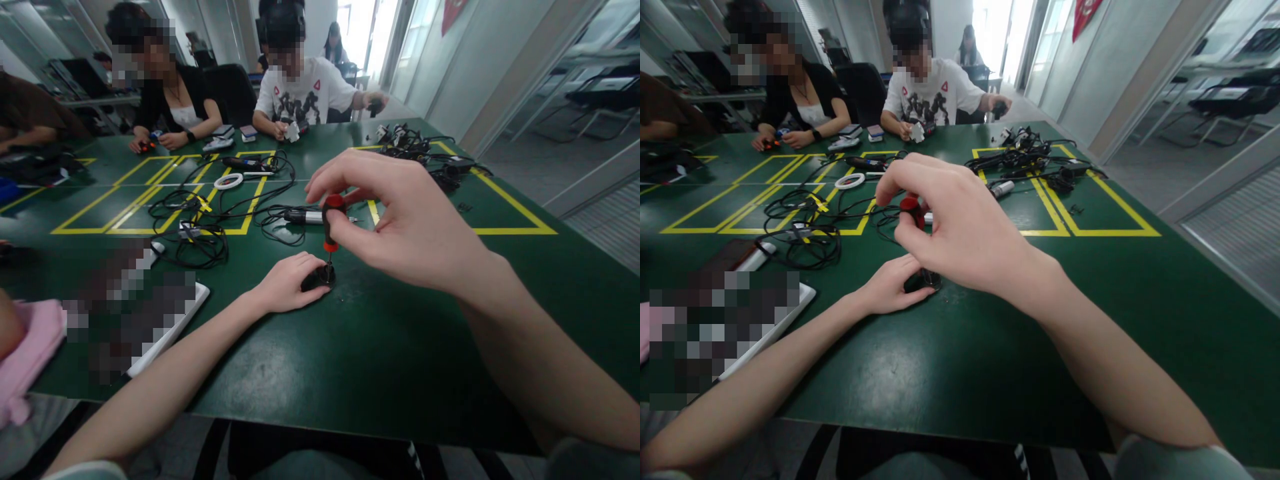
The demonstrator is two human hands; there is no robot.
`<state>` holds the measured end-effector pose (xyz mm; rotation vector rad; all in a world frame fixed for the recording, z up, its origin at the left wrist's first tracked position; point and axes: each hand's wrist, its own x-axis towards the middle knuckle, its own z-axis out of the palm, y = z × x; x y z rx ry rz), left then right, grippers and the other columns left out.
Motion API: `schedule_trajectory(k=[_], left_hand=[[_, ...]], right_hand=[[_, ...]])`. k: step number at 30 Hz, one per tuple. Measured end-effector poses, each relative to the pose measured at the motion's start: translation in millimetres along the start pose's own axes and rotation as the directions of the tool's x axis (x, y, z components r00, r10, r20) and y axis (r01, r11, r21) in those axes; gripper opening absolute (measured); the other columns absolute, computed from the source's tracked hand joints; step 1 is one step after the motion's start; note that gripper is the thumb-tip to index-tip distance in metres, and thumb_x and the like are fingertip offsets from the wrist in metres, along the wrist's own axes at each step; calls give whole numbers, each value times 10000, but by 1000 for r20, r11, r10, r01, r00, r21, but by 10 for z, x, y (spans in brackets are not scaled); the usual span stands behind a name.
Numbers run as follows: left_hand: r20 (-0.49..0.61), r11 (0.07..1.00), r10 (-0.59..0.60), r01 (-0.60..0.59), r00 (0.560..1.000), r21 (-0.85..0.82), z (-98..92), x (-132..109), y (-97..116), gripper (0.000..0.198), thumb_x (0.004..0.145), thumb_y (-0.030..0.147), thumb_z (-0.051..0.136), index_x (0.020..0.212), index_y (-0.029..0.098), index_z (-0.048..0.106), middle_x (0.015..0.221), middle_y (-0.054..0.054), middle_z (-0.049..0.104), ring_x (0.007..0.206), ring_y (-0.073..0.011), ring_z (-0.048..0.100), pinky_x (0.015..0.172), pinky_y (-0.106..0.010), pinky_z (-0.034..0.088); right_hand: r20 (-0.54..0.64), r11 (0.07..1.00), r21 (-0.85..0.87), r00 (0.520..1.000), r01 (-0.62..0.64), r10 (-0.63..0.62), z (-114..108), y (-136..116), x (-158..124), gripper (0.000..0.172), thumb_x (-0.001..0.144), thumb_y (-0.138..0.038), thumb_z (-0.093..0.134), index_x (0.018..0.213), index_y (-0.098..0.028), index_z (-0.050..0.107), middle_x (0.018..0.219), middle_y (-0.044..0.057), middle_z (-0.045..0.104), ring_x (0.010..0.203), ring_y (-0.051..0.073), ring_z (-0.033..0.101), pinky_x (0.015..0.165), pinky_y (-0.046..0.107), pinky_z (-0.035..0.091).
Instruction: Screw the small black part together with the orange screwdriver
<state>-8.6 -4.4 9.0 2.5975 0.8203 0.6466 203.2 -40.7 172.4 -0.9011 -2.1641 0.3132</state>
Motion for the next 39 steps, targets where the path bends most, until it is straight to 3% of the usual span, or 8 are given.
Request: schedule_trajectory(k=[5, 11, 16, 21, 27, 35, 39], left_hand=[[-6, 1000, -18, 18, 1000, 18, 16, -1, -11, 329, 1015, 443, 651, 1222, 187, 653, 1146, -122, 763, 1055, -284, 728, 940, -445, 613], [-11, 999, -4, 5, 1000, 36, 10, 9, 4, 328, 1022, 447, 636, 1213, 181, 659, 1109, -122, 754, 1014, -285, 716, 912, -440, 610], [-2, 999, 22, -22, 1000, 45, -13, 19, 26, 289, 1037, 433, 619, 1140, 171, 682, 1074, -133, 747, 989, -288, 707, 881, -431, 613], [15, 999, 33, -33, 999, 35, -22, 13, 27, 289, 1044, 411, 606, 1184, 176, 701, 1173, -145, 749, 1091, -298, 709, 967, -461, 614], [18, 997, 41, -42, 999, 58, -12, 13, 19, 281, 1049, 412, 608, 1154, 180, 726, 1159, -143, 751, 1087, -297, 710, 953, -448, 619], [24, 997, 39, -40, 999, 68, -9, 7, 6, 349, 1057, 437, 595, 1261, 178, 711, 1214, -142, 752, 1131, -292, 722, 977, -436, 619], [27, 997, 38, -39, 999, 62, -19, 9, 21, 323, 1045, 420, 592, 1219, 179, 718, 1211, -141, 754, 1126, -294, 720, 975, -439, 616]], right_hand=[[12, 999, 36, 1000, -19, 19, -1, -19, 1, 207, 833, -75, 642, 946, -227, 726, 988, 34, 789, 919, 224, 736, 859, 377, 620], [28, 999, 35, 999, -29, 28, -7, -17, 7, 73, 921, -203, 725, 868, -253, 724, 913, 17, 803, 861, 226, 744, 825, 389, 620], [13, 999, 49, 1000, -20, 20, 11, 12, 9, 88, 924, -159, 708, 964, -228, 746, 1008, 25, 815, 903, 218, 757, 863, 385, 617], [16, 999, 30, 1000, -11, 10, 19, 13, 7, 110, 915, -141, 701, 963, -232, 739, 1004, 31, 802, 928, 231, 752, 908, 409, 622], [6, 999, 23, 1000, -26, 26, 13, 23, 7, 123, 917, -148, 694, 985, -240, 739, 1078, 56, 798, 980, 250, 749, 874, 396, 636], [37, 998, 48, 999, -37, 35, 8, -10, 2, 149, 902, -129, 668, 944, -225, 775, 968, 16, 827, 885, 210, 762, 856, 367, 619], [39, 999, 34, 999, -38, 37, -5, -19, 5, 118, 931, -168, 688, 906, -246, 773, 983, 17, 831, 914, 234, 767, 865, 394, 614]])
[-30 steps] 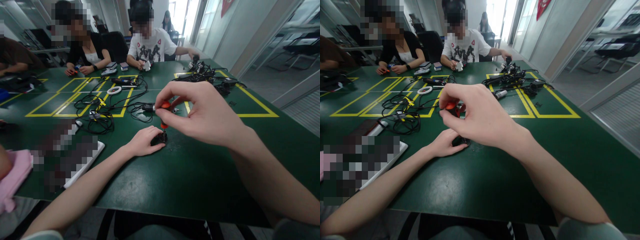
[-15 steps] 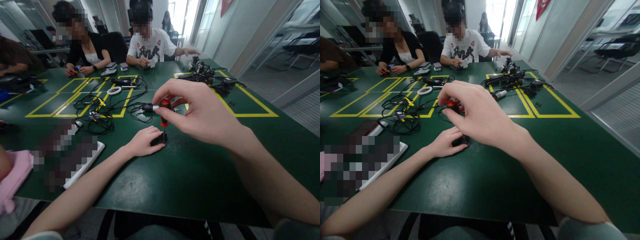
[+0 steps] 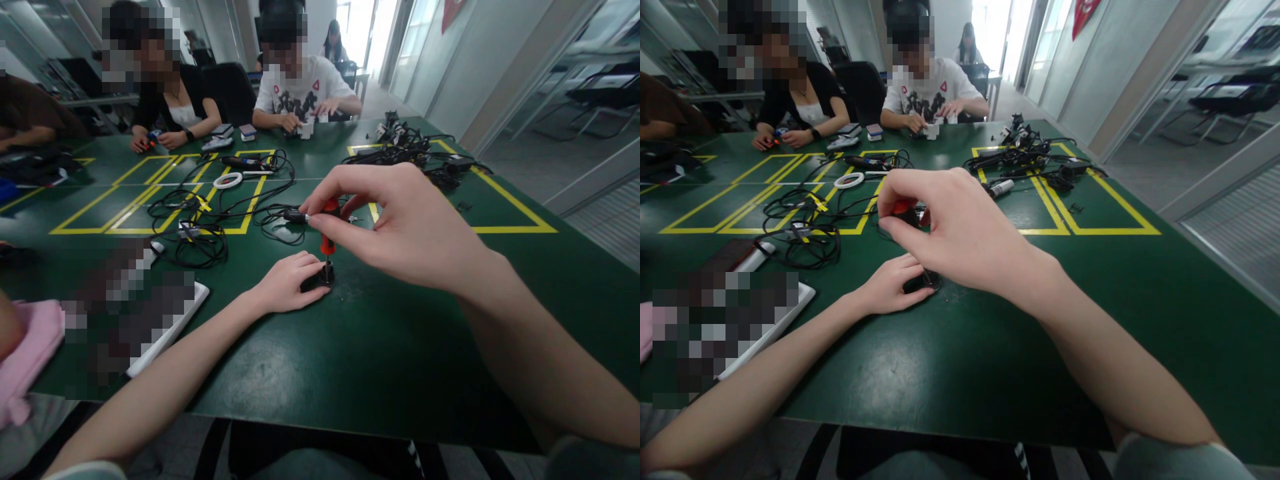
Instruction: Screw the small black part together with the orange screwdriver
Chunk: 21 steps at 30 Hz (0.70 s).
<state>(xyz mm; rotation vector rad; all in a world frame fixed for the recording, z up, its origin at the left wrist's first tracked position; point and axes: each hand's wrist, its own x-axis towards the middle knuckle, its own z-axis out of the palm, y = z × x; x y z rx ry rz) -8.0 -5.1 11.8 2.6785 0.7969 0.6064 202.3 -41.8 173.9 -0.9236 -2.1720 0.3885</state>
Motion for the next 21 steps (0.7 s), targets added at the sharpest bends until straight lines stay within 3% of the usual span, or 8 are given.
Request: schedule_trajectory(k=[6, 12, 17, 21], left_hand=[[1, 1000, -2, 2, 1000, 11, -12, 0, 9, 298, 970, 285, 557, 1188, 166, 722, 1171, -138, 759, 1092, -296, 708, 962, -441, 618], [6, 1000, -26, 26, 1000, 18, 15, 10, -19, 366, 1003, 173, 414, 1189, 161, 729, 1183, -132, 753, 1116, -279, 695, 1017, -442, 603], [-4, 1000, -26, 26, 1000, -2, 30, -3, -41, 381, 1047, 184, 391, 1217, 178, 732, 1182, -120, 755, 1148, -273, 693, 1049, -444, 596], [-14, 999, -36, 36, 999, -33, 38, -7, -55, 389, 1060, 196, 390, 1230, 178, 739, 1207, -125, 753, 1173, -278, 691, 1070, -452, 593]], right_hand=[[-10, 998, -57, 1000, 28, -29, -2, 11, -2, 175, 912, -113, 673, 980, -242, 770, 1041, 35, 825, 985, 250, 752, 942, 413, 595], [-8, 998, -34, 999, 46, -46, 0, 18, -14, 269, 897, -73, 595, 1057, -213, 759, 1152, 55, 814, 1035, 241, 753, 946, 385, 581], [8, 999, -29, 1000, 14, -14, -1, 7, -9, 240, 878, -77, 617, 987, -224, 773, 983, 21, 813, 872, 208, 749, 837, 353, 580], [2, 999, -49, 1000, 10, -10, 1, 7, -1, 179, 909, -119, 655, 935, -245, 778, 1002, 26, 822, 924, 232, 755, 892, 389, 582]])
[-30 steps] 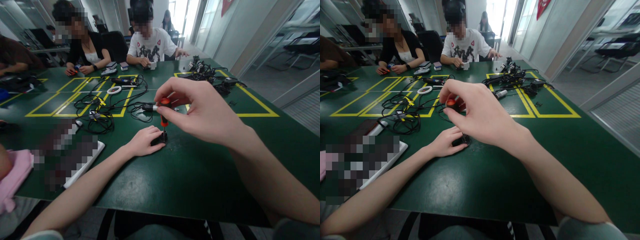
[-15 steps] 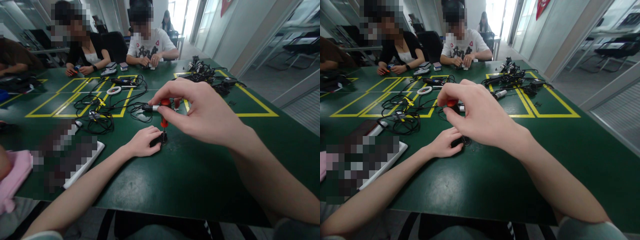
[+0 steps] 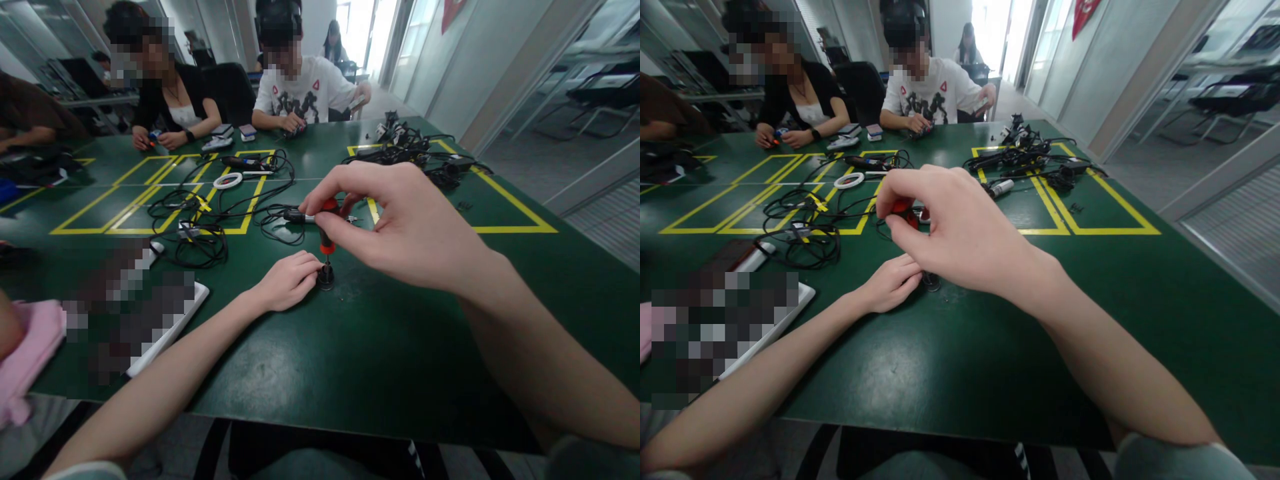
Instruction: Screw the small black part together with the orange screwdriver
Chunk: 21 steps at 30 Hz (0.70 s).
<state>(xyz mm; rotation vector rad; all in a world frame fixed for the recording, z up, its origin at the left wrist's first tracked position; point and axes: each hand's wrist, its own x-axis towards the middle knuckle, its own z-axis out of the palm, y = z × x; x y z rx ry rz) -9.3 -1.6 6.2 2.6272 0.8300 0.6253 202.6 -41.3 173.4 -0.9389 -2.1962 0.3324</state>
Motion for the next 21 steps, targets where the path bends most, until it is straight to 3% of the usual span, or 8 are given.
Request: schedule_trajectory(k=[9, 15, 21], left_hand=[[-25, 999, -5, 5, 1000, -34, 26, -8, -35, 386, 1117, 250, 366, 1317, 165, 685, 1245, -138, 754, 1190, -271, 702, 1105, -458, 579], [-17, 999, 7, -7, 1000, -35, 38, -13, -61, 370, 1117, 237, 377, 1322, 202, 683, 1233, -117, 757, 1193, -264, 699, 1088, -447, 584], [-19, 1000, 17, -18, 1000, -17, 33, -12, -49, 377, 1113, 234, 364, 1307, 180, 684, 1222, -133, 758, 1185, -271, 700, 1079, -458, 591]], right_hand=[[4, 1000, 21, 1000, -5, 5, -9, -1, -18, 254, 902, -98, 614, 1043, -231, 778, 1108, 39, 814, 936, 229, 768, 916, 397, 590], [14, 1000, 1, 1000, -4, 4, -7, -7, -13, 210, 892, -96, 628, 973, -224, 774, 998, 32, 814, 921, 225, 769, 918, 381, 581], [-5, 1000, 26, 1000, 15, -15, -7, 5, -6, 248, 880, -62, 623, 994, -231, 764, 1105, 42, 819, 988, 229, 759, 939, 381, 604]])
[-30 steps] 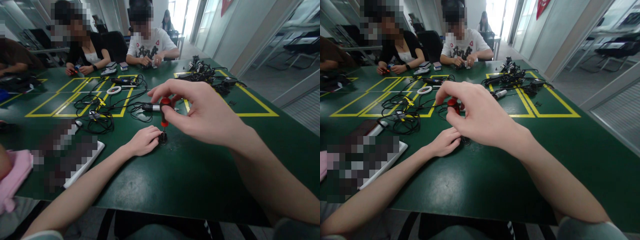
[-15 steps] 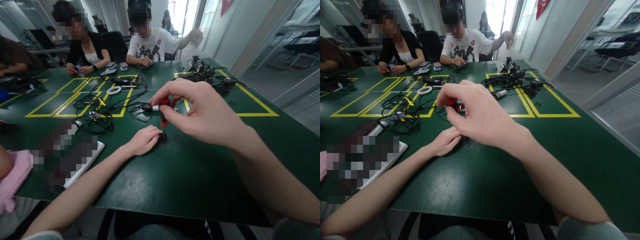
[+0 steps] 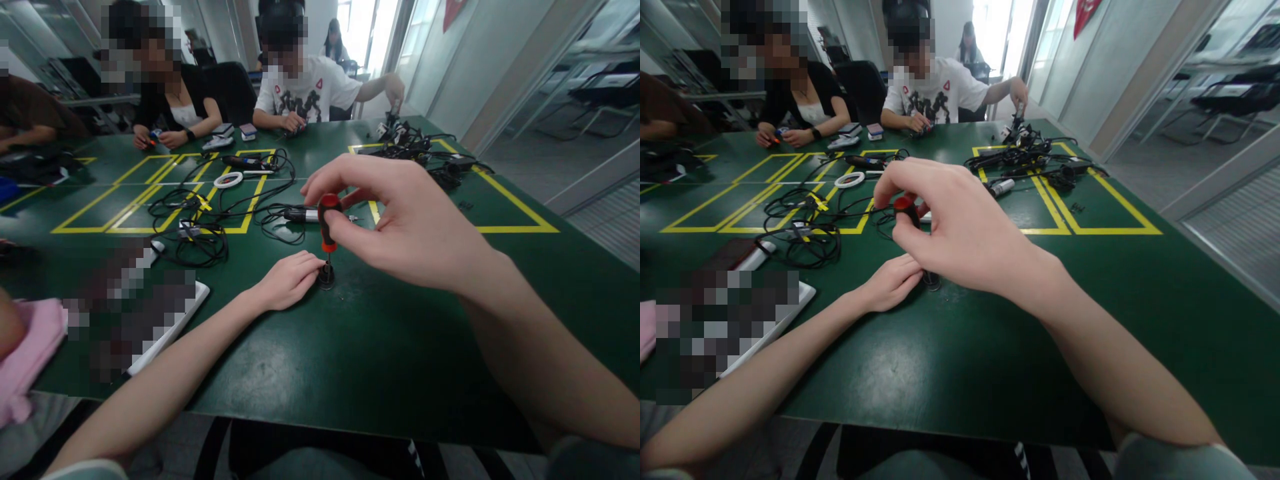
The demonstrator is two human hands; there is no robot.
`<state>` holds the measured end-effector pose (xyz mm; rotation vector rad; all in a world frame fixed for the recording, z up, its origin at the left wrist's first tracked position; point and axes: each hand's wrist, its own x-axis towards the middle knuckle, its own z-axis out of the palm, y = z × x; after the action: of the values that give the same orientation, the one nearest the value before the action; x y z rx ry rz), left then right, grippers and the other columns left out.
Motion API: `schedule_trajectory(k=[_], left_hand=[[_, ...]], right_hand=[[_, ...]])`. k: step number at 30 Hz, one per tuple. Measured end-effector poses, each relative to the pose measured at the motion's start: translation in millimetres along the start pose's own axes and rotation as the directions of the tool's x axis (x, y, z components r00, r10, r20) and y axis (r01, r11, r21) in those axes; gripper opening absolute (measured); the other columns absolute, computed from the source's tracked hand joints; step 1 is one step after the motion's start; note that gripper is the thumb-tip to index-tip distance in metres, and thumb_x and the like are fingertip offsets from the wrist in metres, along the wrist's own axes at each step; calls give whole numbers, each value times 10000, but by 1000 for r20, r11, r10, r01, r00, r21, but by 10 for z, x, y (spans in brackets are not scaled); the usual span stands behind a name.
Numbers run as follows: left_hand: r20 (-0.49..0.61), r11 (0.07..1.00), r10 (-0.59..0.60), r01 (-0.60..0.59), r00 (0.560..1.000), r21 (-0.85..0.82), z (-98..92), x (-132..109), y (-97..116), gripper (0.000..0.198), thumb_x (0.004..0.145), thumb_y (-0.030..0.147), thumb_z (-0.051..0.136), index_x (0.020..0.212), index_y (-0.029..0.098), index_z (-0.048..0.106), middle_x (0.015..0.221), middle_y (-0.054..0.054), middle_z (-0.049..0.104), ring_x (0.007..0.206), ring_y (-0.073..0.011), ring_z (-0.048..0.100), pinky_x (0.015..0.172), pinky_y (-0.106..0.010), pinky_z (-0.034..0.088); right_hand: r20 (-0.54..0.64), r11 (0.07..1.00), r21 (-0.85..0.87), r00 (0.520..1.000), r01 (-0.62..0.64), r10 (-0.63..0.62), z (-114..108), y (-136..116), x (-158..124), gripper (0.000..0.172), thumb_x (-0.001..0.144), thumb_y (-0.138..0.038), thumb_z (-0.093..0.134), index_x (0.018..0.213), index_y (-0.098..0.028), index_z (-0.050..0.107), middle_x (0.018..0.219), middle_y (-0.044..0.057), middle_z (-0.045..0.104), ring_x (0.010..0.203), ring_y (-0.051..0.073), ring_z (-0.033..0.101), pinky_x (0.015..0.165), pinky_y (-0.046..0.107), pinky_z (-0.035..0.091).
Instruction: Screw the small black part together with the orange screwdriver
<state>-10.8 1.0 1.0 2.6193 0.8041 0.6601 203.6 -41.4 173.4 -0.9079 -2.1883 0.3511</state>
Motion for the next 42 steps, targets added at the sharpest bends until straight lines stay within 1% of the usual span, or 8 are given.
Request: schedule_trajectory(k=[5, 11, 16, 19, 22, 26, 36, 42], left_hand=[[-6, 1000, 1, -1, 1000, 20, 8, 6, 18, 364, 1112, 231, 365, 1288, 169, 677, 1204, -137, 757, 1174, -274, 704, 1078, -461, 592], [-1, 999, -15, 15, 1000, 45, 9, 17, 31, 348, 1114, 236, 358, 1242, 161, 673, 1179, -142, 747, 1124, -271, 706, 1021, -440, 607], [-5, 999, -36, 36, 999, 23, 11, 33, 64, 348, 1107, 245, 362, 1235, 160, 675, 1175, -145, 742, 1124, -281, 697, 1037, -462, 597], [-24, 994, -106, 106, 994, -16, 30, 40, 100, 316, 1096, 236, 382, 1171, 189, 685, 1138, -114, 744, 1067, -262, 690, 1007, -439, 597], [-44, 981, -180, 177, 983, -75, 55, 48, 130, 287, 1083, 223, 405, 1115, 213, 690, 1093, -82, 750, 1032, -250, 682, 1004, -428, 589], [-28, 963, -236, 230, 971, -143, 72, 64, 143, 293, 1093, 252, 408, 1102, 203, 696, 1098, -85, 753, 1064, -259, 684, 1030, -442, 578], [-23, 955, -254, 247, 967, -166, 92, 80, 121, 285, 1100, 274, 407, 1054, 203, 680, 1064, -83, 745, 1012, -253, 675, 1004, -444, 577], [-22, 937, -274, 261, 962, -233, 79, 75, 117, 303, 1091, 276, 410, 1093, 202, 704, 1092, -82, 764, 1041, -257, 685, 1031, -448, 573]], right_hand=[[-12, 999, 26, 1000, -27, 28, 5, -4, 6, 190, 895, -121, 667, 975, -226, 804, 1012, 27, 831, 931, 218, 771, 900, 365, 640], [5, 1000, -3, 1000, -24, 24, 2, -10, 8, 94, 924, -207, 744, 968, -229, 824, 993, 20, 838, 903, 213, 774, 899, 362, 627], [2, 999, -33, 1000, 5, -5, -8, 0, 15, 112, 909, -179, 741, 973, -235, 813, 1034, 33, 840, 947, 240, 766, 929, 406, 611], [-5, 1000, -9, 1000, 16, -16, -14, -5, 18, 124, 919, -161, 717, 940, -242, 808, 1090, 47, 839, 988, 254, 761, 924, 413, 610], [4, 1000, 23, 1000, 4, -4, -15, -17, 12, 127, 920, -158, 713, 923, -241, 810, 1031, 39, 833, 930, 232, 759, 891, 382, 613], [9, 999, 40, 1000, -1, 1, -10, -24, -1, 174, 913, -130, 698, 1008, -221, 813, 1046, 27, 837, 944, 216, 766, 895, 356, 605], [27, 997, 74, 999, 19, -21, -11, -8, 14, 78, 924, -182, 741, 909, -217, 808, 972, 32, 818, 885, 201, 751, 846, 343, 600], [20, 999, 50, 1000, -17, 16, -10, -35, 0, 213, 892, -87, 668, 962, -223, 815, 997, 15, 842, 907, 198, 774, 871, 326, 598]])
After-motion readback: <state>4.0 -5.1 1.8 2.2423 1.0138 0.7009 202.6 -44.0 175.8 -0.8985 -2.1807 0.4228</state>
